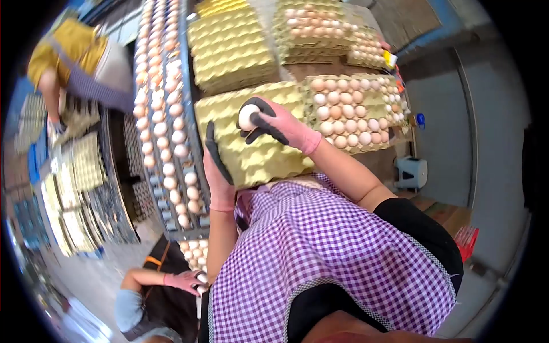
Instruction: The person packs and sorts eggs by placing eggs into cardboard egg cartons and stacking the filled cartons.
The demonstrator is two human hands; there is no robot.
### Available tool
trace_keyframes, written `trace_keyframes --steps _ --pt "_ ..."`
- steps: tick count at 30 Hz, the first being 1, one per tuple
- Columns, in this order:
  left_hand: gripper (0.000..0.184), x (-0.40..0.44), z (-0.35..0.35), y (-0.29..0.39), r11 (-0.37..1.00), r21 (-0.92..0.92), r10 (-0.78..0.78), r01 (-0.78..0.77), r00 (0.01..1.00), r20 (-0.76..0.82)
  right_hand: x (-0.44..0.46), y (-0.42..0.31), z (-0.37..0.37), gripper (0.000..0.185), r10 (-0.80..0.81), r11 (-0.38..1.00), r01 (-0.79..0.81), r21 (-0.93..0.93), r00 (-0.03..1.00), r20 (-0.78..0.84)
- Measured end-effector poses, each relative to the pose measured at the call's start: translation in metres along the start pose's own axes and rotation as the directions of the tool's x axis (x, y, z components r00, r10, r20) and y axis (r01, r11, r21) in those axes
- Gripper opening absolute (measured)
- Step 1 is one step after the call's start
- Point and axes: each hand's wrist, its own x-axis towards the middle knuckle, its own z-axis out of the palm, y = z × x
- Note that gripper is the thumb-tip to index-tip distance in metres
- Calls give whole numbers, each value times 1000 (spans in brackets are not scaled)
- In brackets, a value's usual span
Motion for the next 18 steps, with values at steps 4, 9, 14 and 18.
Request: trace_keyframes --steps 4,9,14,18 --pt "62 36 1 -66 -385 909 183 -158 953 243 -17 -30 -88 57 -57 844 14 537 996 64" --pt "64 38 17 -84 -586 809 170 -49 969 181 -38 -67 -175 59 -102 642 133 755 991 -88" --pt "67 35 15 -86 -591 806 151 -34 977 153 -35 -70 -234 46 -116 634 210 744 977 -177" --pt "71 37 26 -84 -566 824 155 -9 981 117 -13 -94 -274 35 -120 738 382 556 885 -449"
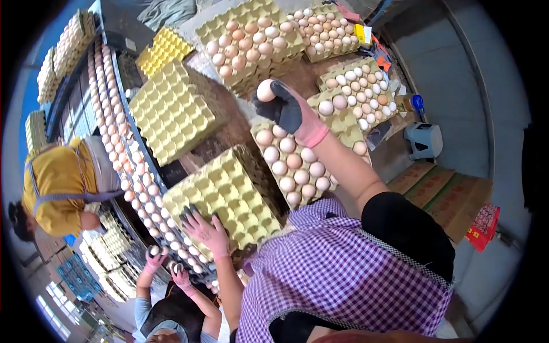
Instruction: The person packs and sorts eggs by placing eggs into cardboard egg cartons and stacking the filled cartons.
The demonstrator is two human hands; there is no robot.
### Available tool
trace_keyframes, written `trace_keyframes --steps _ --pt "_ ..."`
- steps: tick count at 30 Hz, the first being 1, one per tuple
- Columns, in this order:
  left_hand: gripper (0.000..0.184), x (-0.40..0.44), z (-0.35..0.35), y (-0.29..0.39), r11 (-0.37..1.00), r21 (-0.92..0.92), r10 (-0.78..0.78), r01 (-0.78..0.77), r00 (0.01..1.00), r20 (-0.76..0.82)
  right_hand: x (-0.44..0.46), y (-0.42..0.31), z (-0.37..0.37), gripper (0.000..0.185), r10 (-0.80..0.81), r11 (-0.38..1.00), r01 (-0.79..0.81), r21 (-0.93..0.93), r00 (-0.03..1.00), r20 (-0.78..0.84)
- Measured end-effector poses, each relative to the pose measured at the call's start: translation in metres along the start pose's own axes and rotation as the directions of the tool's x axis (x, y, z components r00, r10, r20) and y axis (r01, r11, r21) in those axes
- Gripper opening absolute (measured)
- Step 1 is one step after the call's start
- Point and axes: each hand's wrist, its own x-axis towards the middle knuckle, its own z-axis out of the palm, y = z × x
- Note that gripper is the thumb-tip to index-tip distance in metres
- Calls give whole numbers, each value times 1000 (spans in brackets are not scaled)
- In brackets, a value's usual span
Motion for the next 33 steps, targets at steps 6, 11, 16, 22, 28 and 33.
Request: trace_keyframes --steps 6,11,16,22,28,33 --pt "72 -2 0 2 995 -92 -28 28 1000 -3 84 -131 -89 27 -302 716 186 -673 952 -57" --pt "74 -7 8 -9 999 -3 -33 33 999 33 157 -209 -225 41 -512 381 -136 -914 792 -332" --pt "77 -10 8 -10 993 18 -114 113 988 104 219 -225 -300 34 -657 172 -399 -901 635 -407" --pt "86 -12 10 -22 994 88 -77 65 987 138 283 -283 -290 37 -786 148 -266 -952 552 -277" --pt "71 4 -9 11 985 87 -157 146 978 135 343 -343 -294 68 -779 -111 -363 -925 610 -146" --pt "88 -6 2 -15 989 138 -75 54 985 156 322 -333 -290 67 -659 -87 -333 -939 726 -196"
